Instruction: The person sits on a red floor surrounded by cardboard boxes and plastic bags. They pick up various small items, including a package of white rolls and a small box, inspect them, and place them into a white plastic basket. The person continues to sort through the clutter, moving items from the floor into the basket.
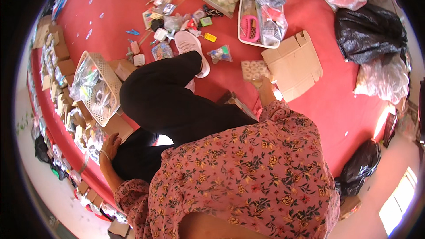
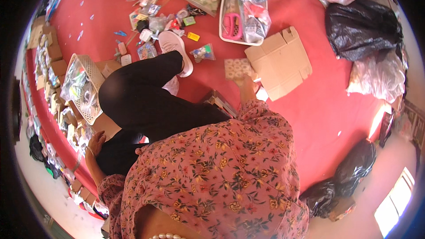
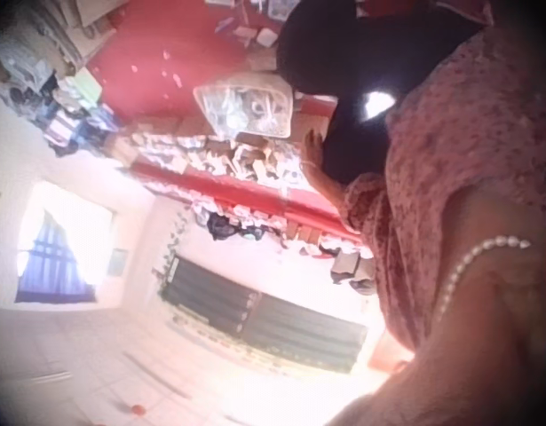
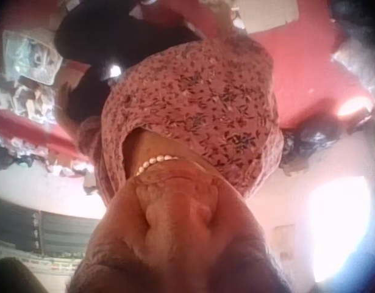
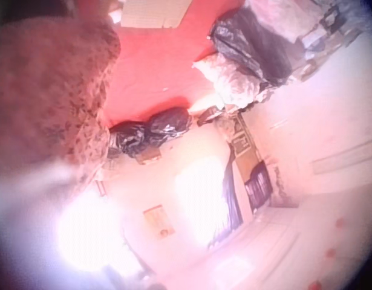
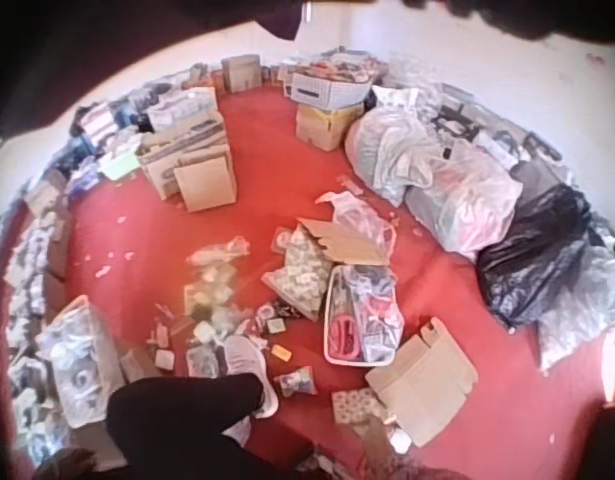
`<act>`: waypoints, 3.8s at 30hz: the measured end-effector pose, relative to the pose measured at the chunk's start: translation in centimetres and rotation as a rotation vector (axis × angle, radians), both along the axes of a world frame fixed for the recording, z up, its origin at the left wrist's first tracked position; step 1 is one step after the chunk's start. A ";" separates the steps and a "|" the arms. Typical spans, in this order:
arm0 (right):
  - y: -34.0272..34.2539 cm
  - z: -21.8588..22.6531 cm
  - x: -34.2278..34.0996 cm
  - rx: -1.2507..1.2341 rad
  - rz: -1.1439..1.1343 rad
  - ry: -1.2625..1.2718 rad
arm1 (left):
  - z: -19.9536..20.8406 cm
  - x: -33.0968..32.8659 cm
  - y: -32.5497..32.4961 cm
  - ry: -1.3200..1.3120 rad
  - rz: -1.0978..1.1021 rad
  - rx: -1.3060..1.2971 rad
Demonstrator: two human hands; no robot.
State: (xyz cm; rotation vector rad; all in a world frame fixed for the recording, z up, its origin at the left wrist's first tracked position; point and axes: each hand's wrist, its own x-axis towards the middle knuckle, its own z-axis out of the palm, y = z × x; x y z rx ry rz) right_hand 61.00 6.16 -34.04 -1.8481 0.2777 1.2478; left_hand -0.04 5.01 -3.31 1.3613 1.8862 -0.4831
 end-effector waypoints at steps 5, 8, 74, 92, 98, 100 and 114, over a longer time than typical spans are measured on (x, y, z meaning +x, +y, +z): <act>0.8 1.5 -0.9 -0.261 0.215 -0.464 | -0.4 -0.5 1.2 -0.020 -0.004 0.004; 1.5 2.5 -1.0 -0.494 0.574 -0.842 | -1.5 -2.4 0.5 -0.040 -0.010 0.015; 20.3 29.4 -57.3 0.630 1.851 0.134 | -1.1 9.0 6.8 -0.067 -0.364 0.015; 17.0 42.5 -52.0 1.457 1.572 0.043 | 2.0 4.0 6.5 -1.100 0.552 0.832; 16.1 43.7 -50.6 2.256 1.368 -0.869 | 5.4 -0.5 5.3 -2.409 1.141 0.840; 15.9 43.6 -50.4 2.438 1.273 -1.031 | 6.1 -1.1 5.1 -2.651 0.860 1.024; 16.6 42.2 -49.4 2.553 1.145 -1.173 | 7.4 -1.3 3.3 -2.469 1.000 1.099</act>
